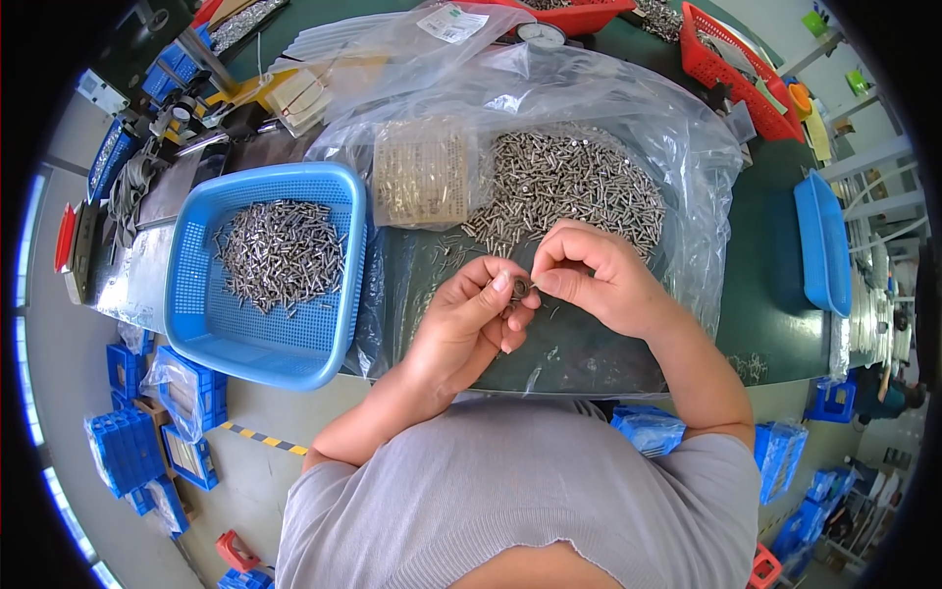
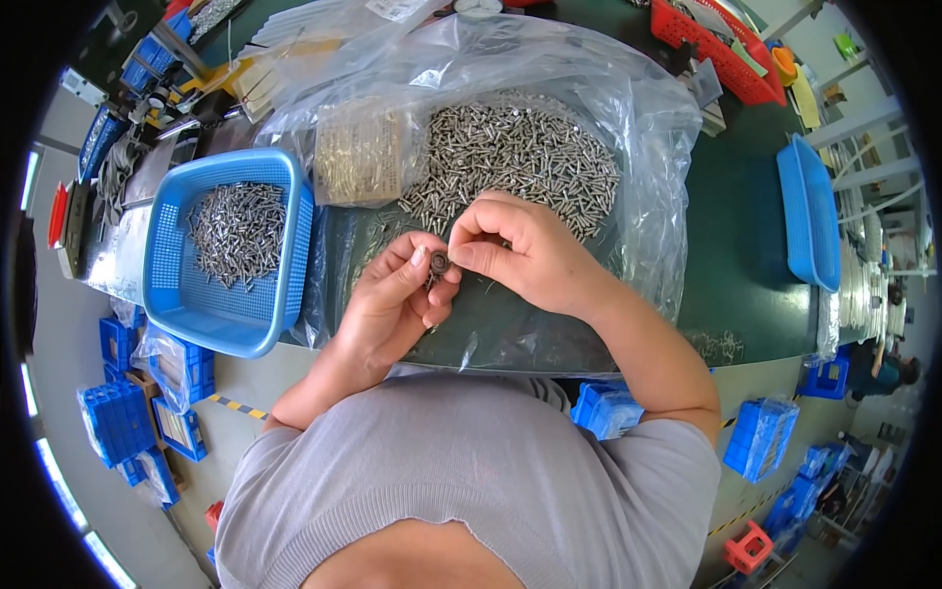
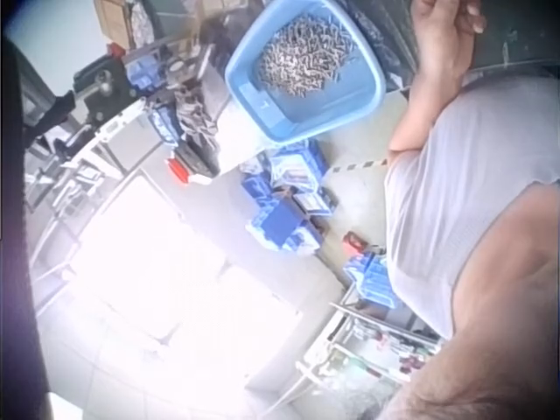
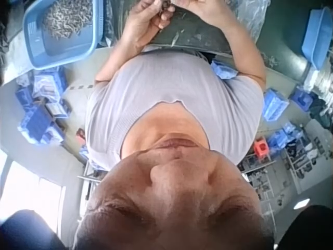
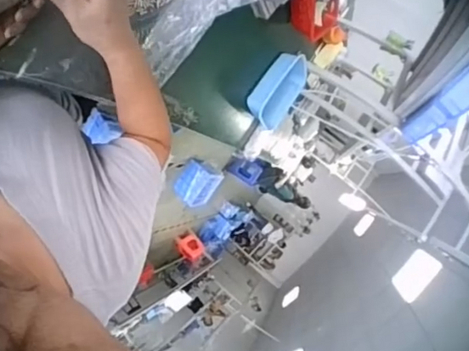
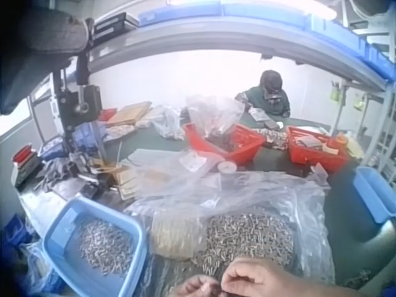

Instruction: Assembling small metal pins or screws with washers at a factory workbench.

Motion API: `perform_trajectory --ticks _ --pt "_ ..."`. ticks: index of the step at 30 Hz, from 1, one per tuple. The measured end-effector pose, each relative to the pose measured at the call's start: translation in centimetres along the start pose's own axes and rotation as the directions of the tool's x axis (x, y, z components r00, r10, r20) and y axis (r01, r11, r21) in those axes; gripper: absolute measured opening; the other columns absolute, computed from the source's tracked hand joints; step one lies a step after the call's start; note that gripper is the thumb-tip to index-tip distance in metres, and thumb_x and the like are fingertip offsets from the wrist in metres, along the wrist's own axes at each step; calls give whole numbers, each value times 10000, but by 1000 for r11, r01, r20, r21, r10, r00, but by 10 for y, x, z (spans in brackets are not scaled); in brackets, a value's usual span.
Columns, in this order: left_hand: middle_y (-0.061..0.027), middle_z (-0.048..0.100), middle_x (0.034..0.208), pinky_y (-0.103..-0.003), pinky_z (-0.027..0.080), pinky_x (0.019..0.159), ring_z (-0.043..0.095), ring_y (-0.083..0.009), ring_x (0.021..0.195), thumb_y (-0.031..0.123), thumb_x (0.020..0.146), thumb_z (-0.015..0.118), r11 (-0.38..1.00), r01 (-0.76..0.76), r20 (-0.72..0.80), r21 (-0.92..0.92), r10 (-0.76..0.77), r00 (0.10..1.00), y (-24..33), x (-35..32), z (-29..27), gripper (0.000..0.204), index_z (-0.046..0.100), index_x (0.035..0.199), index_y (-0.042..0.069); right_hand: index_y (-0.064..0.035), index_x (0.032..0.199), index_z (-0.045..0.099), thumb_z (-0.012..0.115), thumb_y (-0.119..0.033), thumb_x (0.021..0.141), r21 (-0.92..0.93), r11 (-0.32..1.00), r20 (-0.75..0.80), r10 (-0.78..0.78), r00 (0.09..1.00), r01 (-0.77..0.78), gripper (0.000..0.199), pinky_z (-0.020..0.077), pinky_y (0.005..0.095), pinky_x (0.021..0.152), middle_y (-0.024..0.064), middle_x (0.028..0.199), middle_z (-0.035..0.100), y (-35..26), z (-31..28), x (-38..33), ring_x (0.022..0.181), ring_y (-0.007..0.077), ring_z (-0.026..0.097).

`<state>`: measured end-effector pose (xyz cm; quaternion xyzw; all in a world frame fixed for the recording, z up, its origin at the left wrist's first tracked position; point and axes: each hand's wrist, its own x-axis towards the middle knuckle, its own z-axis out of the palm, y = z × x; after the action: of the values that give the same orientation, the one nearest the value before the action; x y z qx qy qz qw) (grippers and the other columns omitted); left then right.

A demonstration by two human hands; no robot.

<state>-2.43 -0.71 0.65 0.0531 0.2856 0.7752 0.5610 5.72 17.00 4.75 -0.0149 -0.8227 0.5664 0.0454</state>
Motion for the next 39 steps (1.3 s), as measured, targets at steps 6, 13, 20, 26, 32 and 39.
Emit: perform_trajectory --ticks 6,13,20,26,32,39 --pt "-74 605 879 -238 415 561 514 -106 690 217 955 528 1000 11 -9 0 -11 1000 0 0 1 171 526 1006 54 -16 830 593 637 -83 851 47 999 5 -10 1000 10 83 457 270 667 40 801 554 0 4 2 737 137 567" --pt "-70 602 875 -236 413 557 508 -99 685 214 952 535 1000 23 -17 -15 -23 1000 1 0 2 169 527 995 51 -16 815 577 635 -47 843 58 997 19 -56 998 54 72 445 248 656 30 824 555 3 6 2 728 121 547" --pt "-59 600 854 -237 398 536 495 -96 665 232 935 567 999 54 25 5 -54 998 0 0 -4 181 537 969 57 -42 847 593 696 -64 780 -9 998 14 -55 998 55 125 451 276 692 37 865 552 0 9 6 797 139 549" --pt "-48 601 842 -236 402 554 512 -99 674 241 936 563 999 47 -36 -25 -48 998 -1 0 2 191 545 993 60 -48 826 582 725 -49 730 -226 943 -90 -269 959 244 172 455 300 709 59 852 551 0 7 2 814 206 563" --pt "-80 600 948 -245 461 610 542 -113 769 212 950 535 999 -40 11 1 40 999 -3 0 -2 198 540 1046 40 -26 843 642 696 -24 753 -206 956 -65 -227 972 210 105 459 295 691 61 823 593 -6 -10 -1 793 193 583" --pt "-98 575 981 -242 433 600 515 -133 767 197 933 554 999 -42 -16 20 42 999 -2 2 0 210 542 1063 32 -52 776 604 696 -74 696 -666 740 -42 -160 986 92 124 443 385 719 66 792 577 15 -24 0 808 264 564"
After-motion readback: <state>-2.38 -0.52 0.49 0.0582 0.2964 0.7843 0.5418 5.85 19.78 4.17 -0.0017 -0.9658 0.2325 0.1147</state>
